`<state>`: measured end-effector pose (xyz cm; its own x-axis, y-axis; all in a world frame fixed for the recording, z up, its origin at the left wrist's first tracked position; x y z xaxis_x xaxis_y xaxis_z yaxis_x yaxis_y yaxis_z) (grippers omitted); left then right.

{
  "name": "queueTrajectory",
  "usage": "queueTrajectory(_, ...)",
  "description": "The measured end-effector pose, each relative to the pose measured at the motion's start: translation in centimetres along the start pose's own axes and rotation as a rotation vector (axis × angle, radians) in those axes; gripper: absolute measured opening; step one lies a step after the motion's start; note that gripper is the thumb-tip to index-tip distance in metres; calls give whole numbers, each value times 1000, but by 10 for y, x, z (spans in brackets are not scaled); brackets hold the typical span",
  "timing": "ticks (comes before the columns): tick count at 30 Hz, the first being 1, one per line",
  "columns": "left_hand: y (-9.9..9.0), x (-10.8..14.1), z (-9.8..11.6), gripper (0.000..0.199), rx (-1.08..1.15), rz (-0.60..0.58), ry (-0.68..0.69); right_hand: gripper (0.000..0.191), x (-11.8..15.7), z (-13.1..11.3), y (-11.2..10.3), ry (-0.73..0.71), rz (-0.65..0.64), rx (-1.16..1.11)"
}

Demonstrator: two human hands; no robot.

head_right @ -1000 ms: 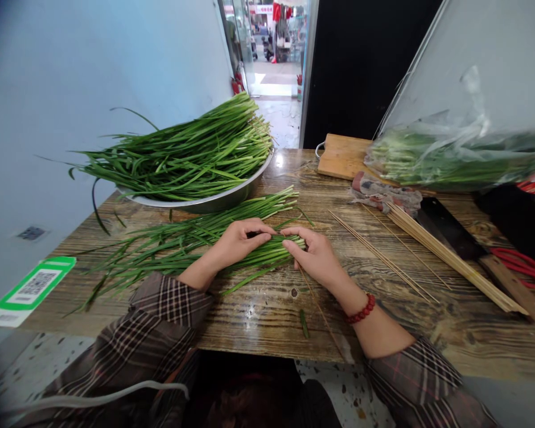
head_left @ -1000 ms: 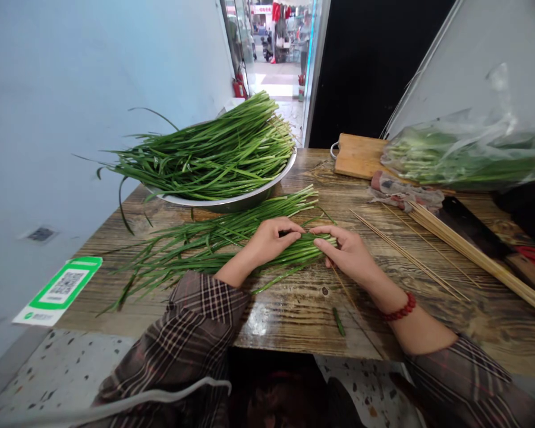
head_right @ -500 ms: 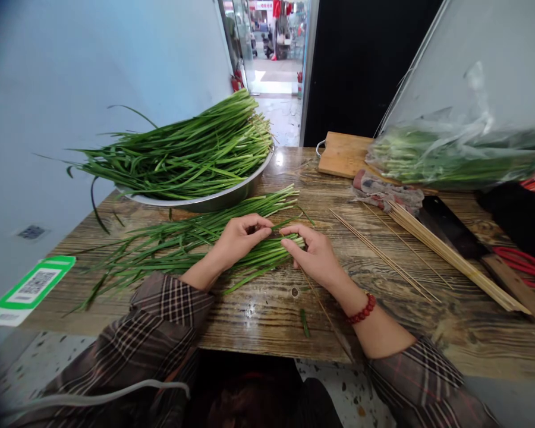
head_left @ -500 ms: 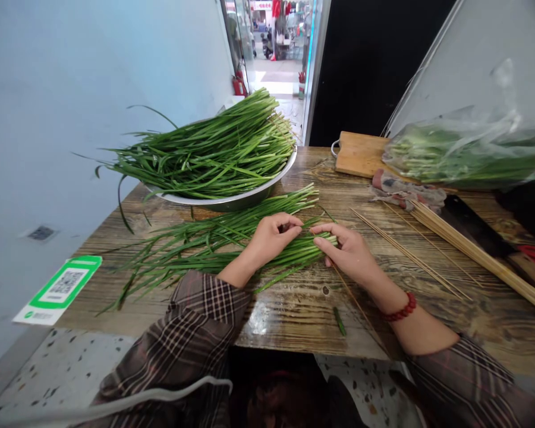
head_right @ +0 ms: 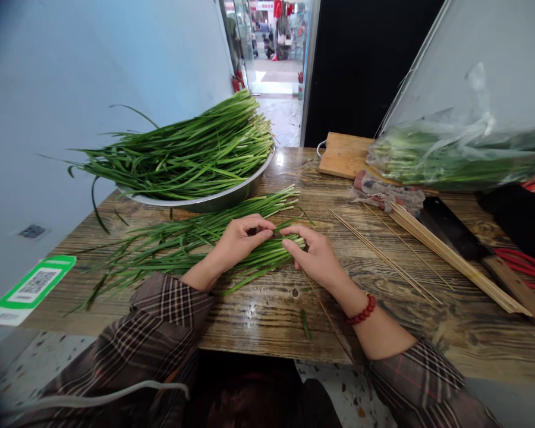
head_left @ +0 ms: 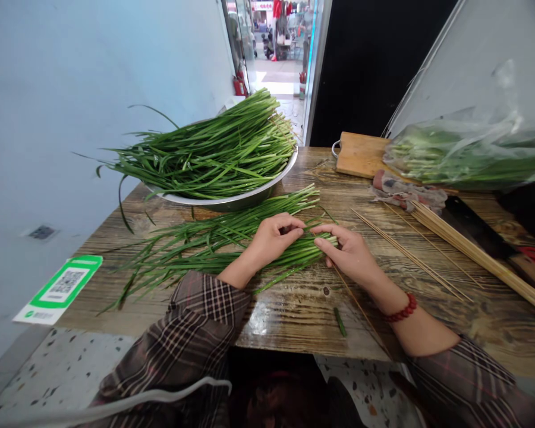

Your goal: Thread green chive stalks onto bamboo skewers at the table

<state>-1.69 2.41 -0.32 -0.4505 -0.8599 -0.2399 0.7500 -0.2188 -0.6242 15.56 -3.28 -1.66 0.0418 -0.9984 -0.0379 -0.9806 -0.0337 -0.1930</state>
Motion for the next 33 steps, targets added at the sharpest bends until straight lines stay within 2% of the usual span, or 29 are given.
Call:
queueTrajectory(7, 1, 1, 1, 13, -25, 32, 96, 31, -1, 5, 0, 0, 2, -37)
queueTrajectory(11, 3, 1, 0, 14, -15, 22, 151, 51, -1, 6, 0, 17, -6, -126)
queueTrajectory(13, 4, 2, 1, 16, -19, 5, 171, 55, -1, 6, 0, 10, -18, -129)
queueTrajectory(17, 4, 3, 5, 20, -38, -94, 237, 35, -2, 6, -1, 0, -31, -73)
queueTrajectory(19, 2, 3, 5, 20, -42, -129, 226, 28, -2, 7, -2, 14, -20, -42)
queueTrajectory(22, -7, -1, 0, 22, -86, -43, 111, 27, -1, 7, -3, 38, -47, -10)
queueTrajectory(26, -18, -5, -14, 35, -161, 135, -14, 24, 4, 4, -4, 39, -194, 25)
queueTrajectory(29, -19, -4, -20, 41, -257, 168, 18, 22, 8, 1, -4, 21, -264, 42)
queueTrajectory(33, -17, -3, -19, 40, -406, 185, 160, 20, 9, -1, -3, 23, -292, 60)
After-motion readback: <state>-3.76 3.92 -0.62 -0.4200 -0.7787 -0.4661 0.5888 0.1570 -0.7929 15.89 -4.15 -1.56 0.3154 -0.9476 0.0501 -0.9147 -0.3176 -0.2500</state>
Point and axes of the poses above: each hand's wrist, its own x-axis away from the middle knuckle, its own y-axis out of the palm, z = x × y, the point moved 2 cm from there along -x, towards the middle knuckle, and after that the axes turned 10 degrees about -x, right-handed, at the moved point
